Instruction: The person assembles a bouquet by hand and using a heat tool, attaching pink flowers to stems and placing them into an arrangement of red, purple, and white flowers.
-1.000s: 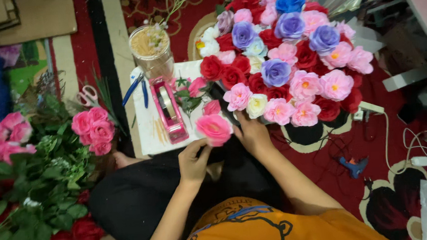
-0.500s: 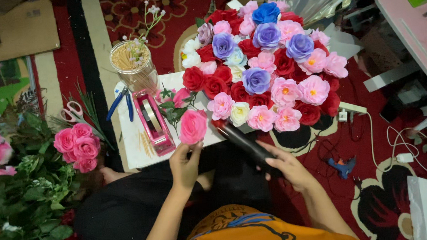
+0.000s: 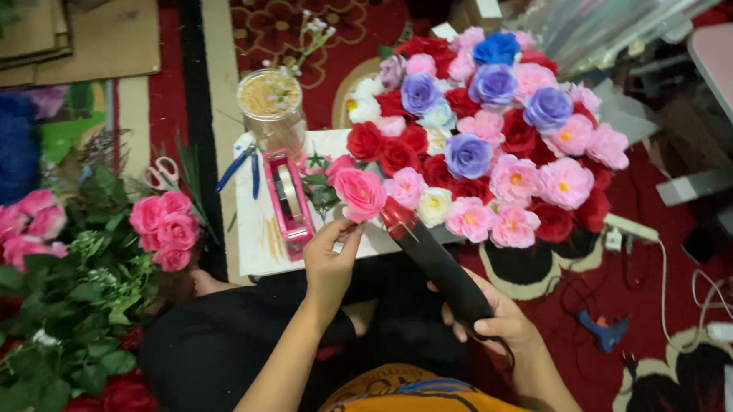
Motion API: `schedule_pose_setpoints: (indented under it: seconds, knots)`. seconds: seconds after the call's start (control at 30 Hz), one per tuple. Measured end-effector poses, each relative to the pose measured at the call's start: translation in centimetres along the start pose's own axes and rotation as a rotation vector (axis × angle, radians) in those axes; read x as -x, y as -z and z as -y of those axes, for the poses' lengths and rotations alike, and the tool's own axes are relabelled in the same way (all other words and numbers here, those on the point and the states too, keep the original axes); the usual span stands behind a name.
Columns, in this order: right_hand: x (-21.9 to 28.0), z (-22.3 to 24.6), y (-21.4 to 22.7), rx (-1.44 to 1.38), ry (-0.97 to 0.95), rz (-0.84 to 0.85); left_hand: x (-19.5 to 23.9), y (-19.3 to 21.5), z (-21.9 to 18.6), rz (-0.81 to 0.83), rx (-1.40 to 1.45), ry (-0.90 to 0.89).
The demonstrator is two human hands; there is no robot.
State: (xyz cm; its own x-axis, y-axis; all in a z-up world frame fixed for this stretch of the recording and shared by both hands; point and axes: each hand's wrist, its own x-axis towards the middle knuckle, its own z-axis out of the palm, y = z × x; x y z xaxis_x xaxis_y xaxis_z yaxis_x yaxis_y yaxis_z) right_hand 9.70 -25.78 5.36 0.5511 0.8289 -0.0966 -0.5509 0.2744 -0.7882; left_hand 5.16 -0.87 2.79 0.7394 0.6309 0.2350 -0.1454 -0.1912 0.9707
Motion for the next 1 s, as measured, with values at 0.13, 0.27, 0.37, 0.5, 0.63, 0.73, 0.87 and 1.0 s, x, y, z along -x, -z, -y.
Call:
schedule_pose_setpoints:
  seconds: [0.13, 0.27, 0.37, 0.5, 0.63, 0.73, 0.87, 1.0]
  knots:
    - [-1.2, -0.4, -1.0, 0.005, 0.027, -0.012, -0.9, 1.0, -0.4, -0.029, 0.009, 0.046]
    - [-2.8, -2.2, 2.0, -0.039, 0.165, 0.041, -1.1, 0.9, 1.1, -0.011, 0.162, 0.092]
    - [-3.2, -3.5, 4.0, -0.15, 0.227, 0.034, -0.5, 0.0, 2.5, -0.028, 0.344, 0.221]
    - [-3.4, -2.9, 3.9, -0.023, 0.274, -0.004, -0.4, -0.2, 1.9, -0.047, 0.411, 0.352]
    - [-4.1, 0.1, 2.5, 0.308, 0.24, -0.015, -0.1, -0.4, 1.7, -0.033, 0.407, 0.354]
    - [-4.7, 1.6, 0.3, 0.238, 0.188, 0.075, -0.1, -0.6, 2.0, -0.033, 0.382, 0.331]
    - [-4.3, 1.8, -0.1, 0.315, 0.121, 0.097, -0.2, -0.6, 1.8, -0.027, 0.382, 0.286]
    - [-3.2, 1.5, -0.5, 0.245, 0.085, 0.135, -0.4, -0.3, 2.0, -0.018, 0.308, 0.238]
